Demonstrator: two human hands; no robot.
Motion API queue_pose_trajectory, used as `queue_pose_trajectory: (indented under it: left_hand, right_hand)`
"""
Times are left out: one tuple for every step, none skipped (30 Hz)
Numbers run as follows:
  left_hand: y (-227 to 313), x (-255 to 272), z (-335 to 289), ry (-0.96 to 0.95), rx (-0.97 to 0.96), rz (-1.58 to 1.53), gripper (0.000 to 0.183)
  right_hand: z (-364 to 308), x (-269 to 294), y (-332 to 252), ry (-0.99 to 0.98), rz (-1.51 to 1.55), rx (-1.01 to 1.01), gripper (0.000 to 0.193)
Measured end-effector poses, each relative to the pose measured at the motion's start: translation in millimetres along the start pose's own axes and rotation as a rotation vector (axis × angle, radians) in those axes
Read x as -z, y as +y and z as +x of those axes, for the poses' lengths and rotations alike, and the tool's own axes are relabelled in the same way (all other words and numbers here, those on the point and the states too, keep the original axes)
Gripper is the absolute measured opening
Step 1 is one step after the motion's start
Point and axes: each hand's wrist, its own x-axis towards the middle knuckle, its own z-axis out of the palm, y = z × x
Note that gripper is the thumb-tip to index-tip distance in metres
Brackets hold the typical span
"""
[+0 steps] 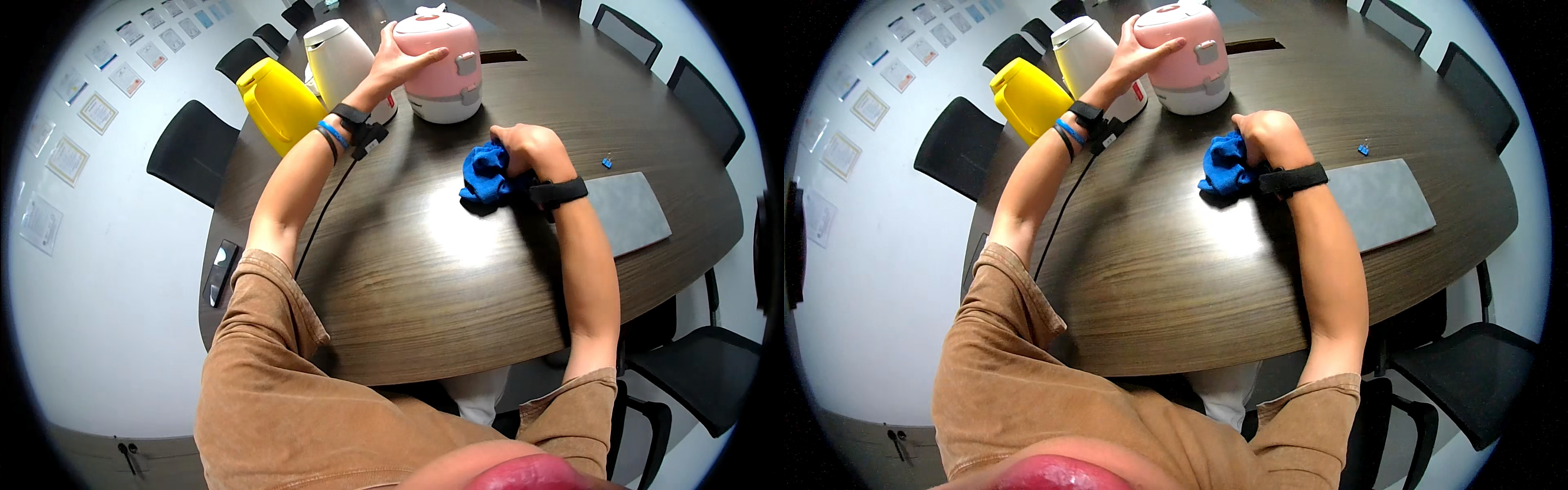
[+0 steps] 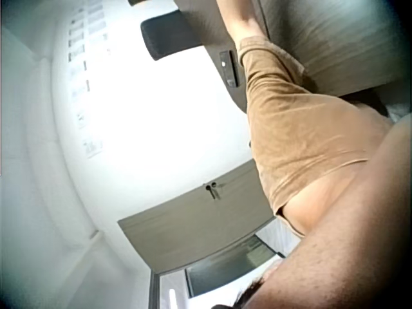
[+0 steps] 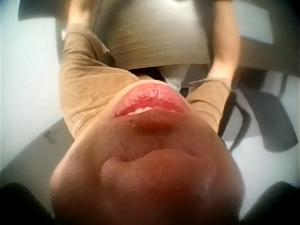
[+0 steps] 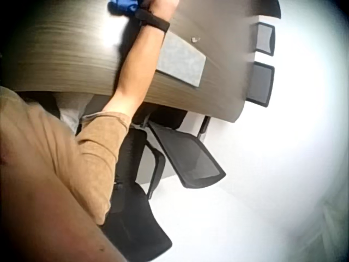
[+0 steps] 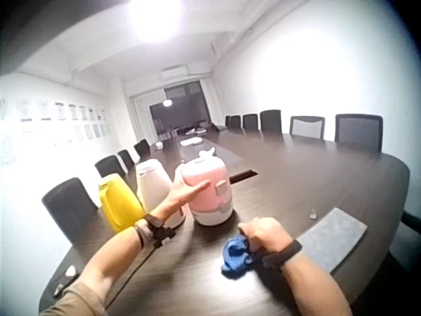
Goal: The person wipes the exterior of a yellow thermos, a white thermos, and a pink humidifier using a blue cloth. The person opens the lids of the white thermos and pink humidifier to wipe the interior surfaces before closing them.
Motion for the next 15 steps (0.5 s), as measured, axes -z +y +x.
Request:
queue_pose_trajectory:
  left_hand:
    - [-2,3,-4,0.009,0.004,0.026,0.142]
    - [5,1,-11,-0.011,0.008,0.014,0.139]
    - [12,2,-18,-0.031,0.011,0.002,0.136]
    - [22,5,-27,-0.046,0.012,-0.01,0.132]
    - [27,12,-36,-0.068,0.003,-0.001,0.131]
    - [31,21,-46,-0.089,-0.006,0.007,0.13]
    - [36,34,-61,-0.108,-0.01,0.017,0.128]
    - [41,44,-74,-0.128,-0.006,0.031,0.127]
    - [46,55,-89,-0.148,-0.002,0.043,0.126]
    - [55,69,-103,-0.17,0.003,0.065,0.125]
    - [65,84,-117,-0.24,0.04,-0.018,0.124]
    - [67,97,-128,-0.273,0.057,-0.031,0.127]
    - [76,107,-138,-0.319,0.035,-0.055,0.129]
    - [83,117,-146,-0.365,0.013,-0.078,0.131]
    - [76,126,-155,-0.389,-0.01,-0.107,0.134]
  right_hand:
    - [1,-4,3,0.013,0.019,0.015,0.045]
    - [-1,1,0,0.003,0.005,-0.015,0.046]
    - [-3,6,-3,-0.008,-0.009,-0.045,0.047]
    - [-4,13,-7,-0.015,-0.025,-0.07,0.048]
    - [-2,15,-7,-0.051,-0.024,-0.072,0.048]
    - [0,17,-6,-0.088,-0.023,-0.074,0.048]
    - [2,18,-8,-0.128,-0.02,-0.071,0.048]
    - [2,19,-7,-0.137,-0.039,-0.068,0.05]
    - [1,21,-5,-0.147,-0.06,-0.066,0.052]
    - [2,22,-8,-0.151,-0.072,-0.06,0.055]
    - [6,25,-14,-0.222,-0.063,-0.112,0.057]
    - [11,31,-19,-0.294,-0.054,-0.163,0.06]
    - [15,37,-25,-0.366,-0.052,-0.215,0.063]
    - [17,40,-28,-0.391,-0.036,-0.222,0.064]
    - [17,42,-25,-0.416,-0.02,-0.229,0.066]
